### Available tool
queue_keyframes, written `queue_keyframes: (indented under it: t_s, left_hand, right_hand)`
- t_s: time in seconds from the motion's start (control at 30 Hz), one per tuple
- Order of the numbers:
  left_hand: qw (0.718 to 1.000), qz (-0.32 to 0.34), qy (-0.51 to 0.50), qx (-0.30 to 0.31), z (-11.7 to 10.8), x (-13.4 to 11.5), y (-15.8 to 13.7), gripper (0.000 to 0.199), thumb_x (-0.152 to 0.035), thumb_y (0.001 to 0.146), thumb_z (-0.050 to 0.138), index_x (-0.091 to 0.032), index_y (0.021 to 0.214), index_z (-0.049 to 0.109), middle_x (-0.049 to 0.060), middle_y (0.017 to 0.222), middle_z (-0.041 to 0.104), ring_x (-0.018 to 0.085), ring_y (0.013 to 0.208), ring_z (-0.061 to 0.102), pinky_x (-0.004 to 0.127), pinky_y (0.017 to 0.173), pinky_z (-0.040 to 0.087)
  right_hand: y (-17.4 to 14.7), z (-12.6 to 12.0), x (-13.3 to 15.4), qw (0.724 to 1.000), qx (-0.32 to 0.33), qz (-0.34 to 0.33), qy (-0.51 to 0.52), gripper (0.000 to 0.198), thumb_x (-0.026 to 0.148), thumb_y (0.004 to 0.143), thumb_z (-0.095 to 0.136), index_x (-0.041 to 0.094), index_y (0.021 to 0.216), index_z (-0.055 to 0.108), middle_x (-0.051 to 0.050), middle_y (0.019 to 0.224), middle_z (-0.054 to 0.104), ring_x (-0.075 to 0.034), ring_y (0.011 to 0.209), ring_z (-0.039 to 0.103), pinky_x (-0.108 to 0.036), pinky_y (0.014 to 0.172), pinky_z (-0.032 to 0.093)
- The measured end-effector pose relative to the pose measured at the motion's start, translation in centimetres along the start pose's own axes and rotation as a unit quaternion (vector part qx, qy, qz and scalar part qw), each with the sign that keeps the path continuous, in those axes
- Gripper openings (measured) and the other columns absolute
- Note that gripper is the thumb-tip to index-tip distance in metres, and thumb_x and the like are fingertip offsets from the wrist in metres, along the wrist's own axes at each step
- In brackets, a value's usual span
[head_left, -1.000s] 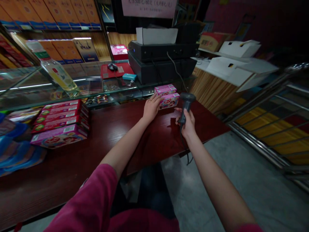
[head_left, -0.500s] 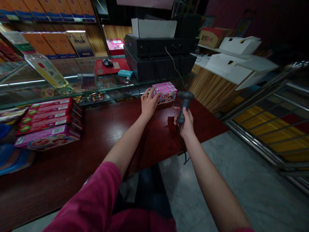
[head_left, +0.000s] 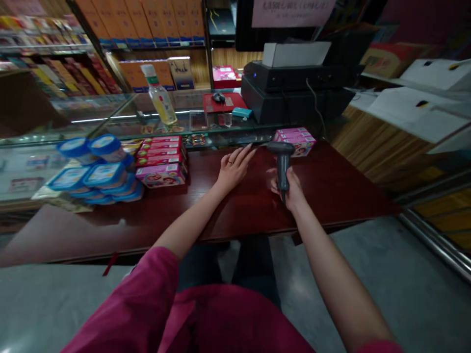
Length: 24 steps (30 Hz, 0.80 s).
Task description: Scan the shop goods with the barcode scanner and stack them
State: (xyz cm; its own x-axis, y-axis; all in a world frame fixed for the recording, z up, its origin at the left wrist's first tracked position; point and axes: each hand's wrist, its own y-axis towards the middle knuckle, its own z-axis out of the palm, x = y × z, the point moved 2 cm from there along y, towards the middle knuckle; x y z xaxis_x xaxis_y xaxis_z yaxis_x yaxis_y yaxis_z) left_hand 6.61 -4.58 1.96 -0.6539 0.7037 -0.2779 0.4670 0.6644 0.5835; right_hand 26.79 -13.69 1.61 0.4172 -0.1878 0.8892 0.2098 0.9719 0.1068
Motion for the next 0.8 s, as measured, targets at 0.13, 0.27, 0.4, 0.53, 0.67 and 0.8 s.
queue_keyframes:
  t_s: [0.13, 0.27, 0.4, 0.53, 0.67, 0.8]
  left_hand:
    - [0.999, -0.008, 0.040, 0.001, -6.2, 3.8, -6.4, 0.056, -0.042, 0.112, 0.049, -0.050, 0.167, 0.044, -0.004, 0.174, 0.047, 0.029, 0.160, 0.048, 0.054, 0.133, 0.032]
    - [0.988, -0.110, 0.103, -0.034, -12.2, 7.9, -11.9, 0.062, -0.054, 0.107, 0.059, -0.040, 0.166, 0.051, 0.004, 0.175, 0.046, 0.034, 0.164, 0.042, 0.055, 0.137, 0.025]
    - [0.972, -0.188, 0.117, -0.077, -16.0, 11.1, -15.4, 0.072, -0.041, 0.105, 0.057, -0.024, 0.173, 0.039, 0.011, 0.180, 0.035, 0.034, 0.171, 0.025, 0.057, 0.141, 0.017]
    - [0.969, -0.206, 0.077, -0.114, -16.8, 12.0, -16.4, 0.072, -0.029, 0.106, 0.044, -0.015, 0.175, 0.033, 0.013, 0.180, 0.035, 0.030, 0.172, 0.022, 0.056, 0.142, 0.015]
    - [0.969, -0.210, 0.052, -0.124, -16.6, 12.1, -16.2, 0.070, -0.025, 0.103, 0.043, -0.013, 0.172, 0.039, 0.014, 0.176, 0.042, 0.029, 0.173, 0.019, 0.057, 0.143, 0.011]
    - [0.974, -0.200, 0.044, -0.092, -16.8, 12.4, -16.1, 0.067, -0.023, 0.101, 0.049, -0.020, 0.168, 0.046, 0.010, 0.176, 0.043, 0.028, 0.173, 0.017, 0.058, 0.143, 0.009]
  right_hand:
    - [0.1, 6.0, -2.7, 0.996, 0.067, 0.053, 0.014, 0.070, 0.085, 0.065, 0.088, 0.024, 0.090, 0.063, 0.004, 0.076, 0.071, -0.007, 0.047, 0.052, -0.018, 0.037, 0.035]
    - [-0.3, 11.0, -4.8, 0.989, 0.118, 0.090, -0.006, 0.065, 0.075, 0.065, 0.094, 0.025, 0.089, 0.060, 0.006, 0.070, 0.068, -0.008, 0.045, 0.051, -0.018, 0.035, 0.034]
    - [-1.3, 14.1, -6.4, 0.979, 0.169, 0.111, -0.016, 0.061, 0.071, 0.068, 0.094, 0.025, 0.091, 0.061, 0.006, 0.072, 0.069, -0.008, 0.045, 0.051, -0.019, 0.036, 0.035]
    - [-2.1, 14.9, -7.6, 0.978, 0.174, 0.110, -0.034, 0.059, 0.071, 0.071, 0.091, 0.025, 0.093, 0.062, 0.004, 0.074, 0.070, -0.009, 0.045, 0.051, -0.021, 0.036, 0.031]
    - [-2.2, 14.3, -7.9, 0.985, 0.140, 0.092, -0.035, 0.053, 0.073, 0.080, 0.084, 0.026, 0.090, 0.061, 0.002, 0.075, 0.070, -0.010, 0.046, 0.050, -0.023, 0.038, 0.029]
    - [-2.0, 13.8, -8.0, 0.987, 0.118, 0.093, -0.054, 0.045, 0.073, 0.091, 0.073, 0.029, 0.092, 0.065, 0.000, 0.074, 0.069, -0.013, 0.050, 0.053, -0.027, 0.041, 0.031]
